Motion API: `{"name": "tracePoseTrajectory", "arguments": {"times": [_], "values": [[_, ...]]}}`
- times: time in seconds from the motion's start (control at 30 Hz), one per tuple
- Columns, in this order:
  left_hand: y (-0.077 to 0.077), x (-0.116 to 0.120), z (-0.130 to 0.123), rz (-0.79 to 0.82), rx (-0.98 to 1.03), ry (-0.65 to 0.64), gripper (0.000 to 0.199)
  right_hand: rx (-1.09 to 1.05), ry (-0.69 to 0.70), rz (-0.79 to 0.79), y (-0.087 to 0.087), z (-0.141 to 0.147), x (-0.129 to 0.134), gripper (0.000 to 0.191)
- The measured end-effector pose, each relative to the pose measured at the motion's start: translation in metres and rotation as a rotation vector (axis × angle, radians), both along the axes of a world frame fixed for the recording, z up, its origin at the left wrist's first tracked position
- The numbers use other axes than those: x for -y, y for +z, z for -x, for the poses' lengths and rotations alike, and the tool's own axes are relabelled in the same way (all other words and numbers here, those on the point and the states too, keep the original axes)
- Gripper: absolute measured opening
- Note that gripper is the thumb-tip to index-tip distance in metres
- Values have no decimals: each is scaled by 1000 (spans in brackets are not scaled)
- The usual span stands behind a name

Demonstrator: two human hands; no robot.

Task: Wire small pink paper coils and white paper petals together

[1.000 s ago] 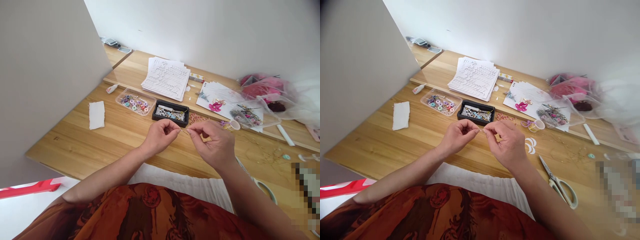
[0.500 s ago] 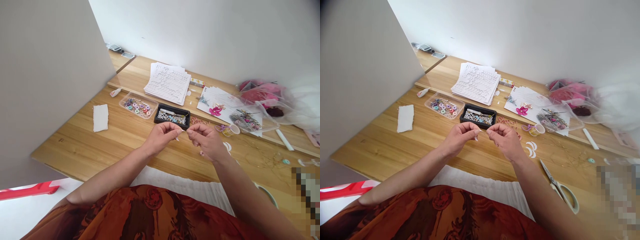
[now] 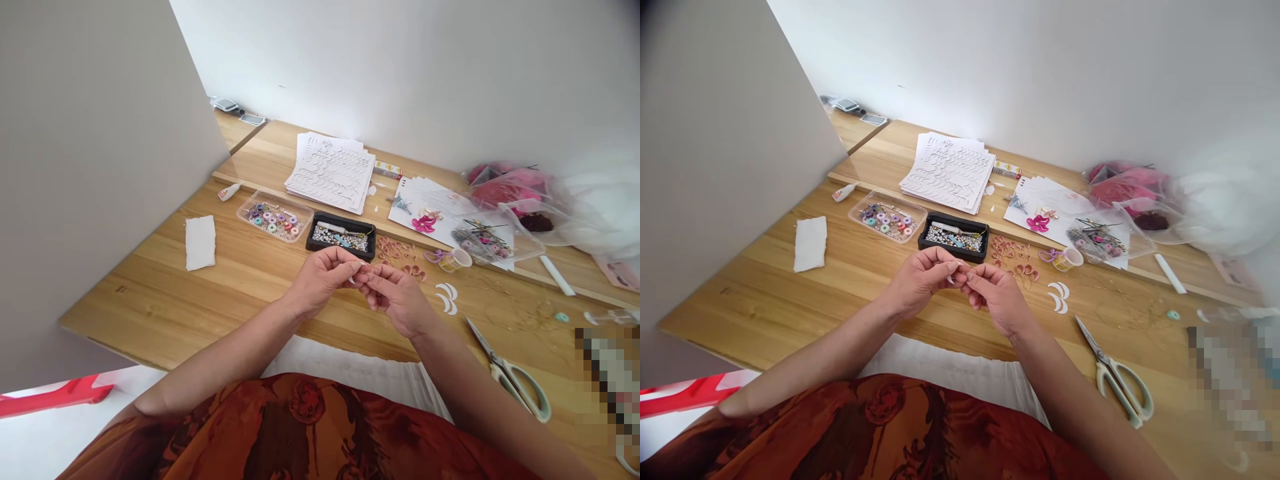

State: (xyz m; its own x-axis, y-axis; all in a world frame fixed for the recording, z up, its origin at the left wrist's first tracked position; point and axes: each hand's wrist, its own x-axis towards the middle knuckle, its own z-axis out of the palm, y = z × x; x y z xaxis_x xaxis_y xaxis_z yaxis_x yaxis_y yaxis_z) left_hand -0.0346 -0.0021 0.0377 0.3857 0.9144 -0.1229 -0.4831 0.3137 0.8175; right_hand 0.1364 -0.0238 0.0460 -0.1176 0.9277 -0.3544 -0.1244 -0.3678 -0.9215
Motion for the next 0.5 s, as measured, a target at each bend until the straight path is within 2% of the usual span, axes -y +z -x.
{"name": "tracePoseTrajectory", "arguments": {"times": [0.1, 0.27, 0.5], "values": [[1, 0, 0, -6, -20, 46, 29, 80, -13, -73, 1, -1, 2, 28], [2, 0, -2, -42, -121, 128, 26, 380, -108, -353, 14, -3, 3, 20], [2, 1, -3, -97, -246, 153, 21, 747, -62, -460, 29, 4, -1, 17]]}}
